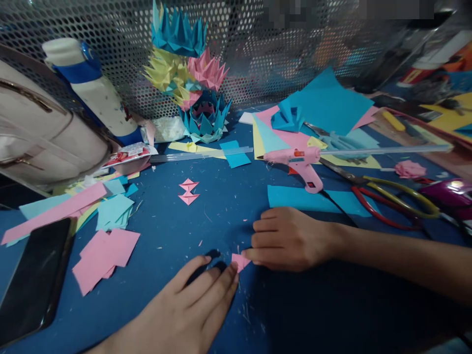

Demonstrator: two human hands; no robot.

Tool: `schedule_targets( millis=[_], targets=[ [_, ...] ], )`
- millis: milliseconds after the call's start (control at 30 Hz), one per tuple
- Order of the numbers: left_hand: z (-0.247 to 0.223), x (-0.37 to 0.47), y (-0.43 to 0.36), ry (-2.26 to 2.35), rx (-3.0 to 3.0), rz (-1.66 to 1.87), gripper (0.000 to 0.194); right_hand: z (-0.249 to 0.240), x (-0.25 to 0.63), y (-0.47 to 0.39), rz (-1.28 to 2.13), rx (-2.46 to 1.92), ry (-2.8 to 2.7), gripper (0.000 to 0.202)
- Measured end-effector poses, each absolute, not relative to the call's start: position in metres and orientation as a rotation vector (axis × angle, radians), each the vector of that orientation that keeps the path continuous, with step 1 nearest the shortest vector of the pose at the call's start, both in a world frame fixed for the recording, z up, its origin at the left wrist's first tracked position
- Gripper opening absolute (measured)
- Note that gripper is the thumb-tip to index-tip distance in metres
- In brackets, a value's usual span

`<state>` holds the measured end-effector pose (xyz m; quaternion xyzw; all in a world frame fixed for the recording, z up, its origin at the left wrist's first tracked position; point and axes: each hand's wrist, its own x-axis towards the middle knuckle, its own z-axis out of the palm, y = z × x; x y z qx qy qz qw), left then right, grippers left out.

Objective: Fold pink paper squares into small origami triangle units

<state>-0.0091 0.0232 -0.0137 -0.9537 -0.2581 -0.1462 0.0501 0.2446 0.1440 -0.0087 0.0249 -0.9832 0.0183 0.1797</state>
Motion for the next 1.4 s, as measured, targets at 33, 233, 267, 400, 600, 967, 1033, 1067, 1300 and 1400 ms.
schedule_targets(
  millis=[33,233,267,400,600,967,1033,1067,1300,1400],
  targets=[
    [-0.013,-0.009,0.023,-0.784,-2.908,-0.454,0.041,-0.010,0.245,0.145,0.037,0.071,-2.751,0.017],
    [-0.013,-0.008,0.022,-0.796,-2.925,-0.482,0.040,-0.013,0.246,0.147,0.156,0.128,-2.762,0.016],
    [-0.013,-0.008,0.021,-0.796,-2.921,-0.488,0.039,-0.013,0.245,0.148,0.197,0.111,-2.787,0.016],
    [-0.015,-0.008,0.022,-0.811,-2.930,-0.503,0.037,-0.009,0.244,0.148,0.340,0.030,-2.885,0.017],
    [-0.020,-0.010,0.022,-0.900,-2.995,-0.582,0.032,-0.003,0.245,0.140,0.286,0.037,-2.934,0.022],
    [-0.026,0.000,0.020,-0.974,-2.817,-0.709,0.023,-0.018,0.243,0.133,0.045,-0.050,-2.770,0.022],
    [-0.025,0.003,0.022,-1.023,-2.771,-0.733,0.024,-0.018,0.243,0.132,0.079,-0.116,-2.756,0.024],
    [-0.024,0.004,0.024,-1.036,-2.756,-0.728,0.024,-0.018,0.244,0.132,0.090,-0.128,-2.741,0.025],
    [-0.020,0.002,0.035,-1.088,-2.738,-0.613,0.028,-0.021,0.246,0.134,0.231,-0.091,-2.736,0.022],
    [-0.020,0.002,0.041,-1.051,-2.717,-0.603,0.028,-0.022,0.245,0.135,0.279,-0.076,-2.725,0.020]
  ],
)
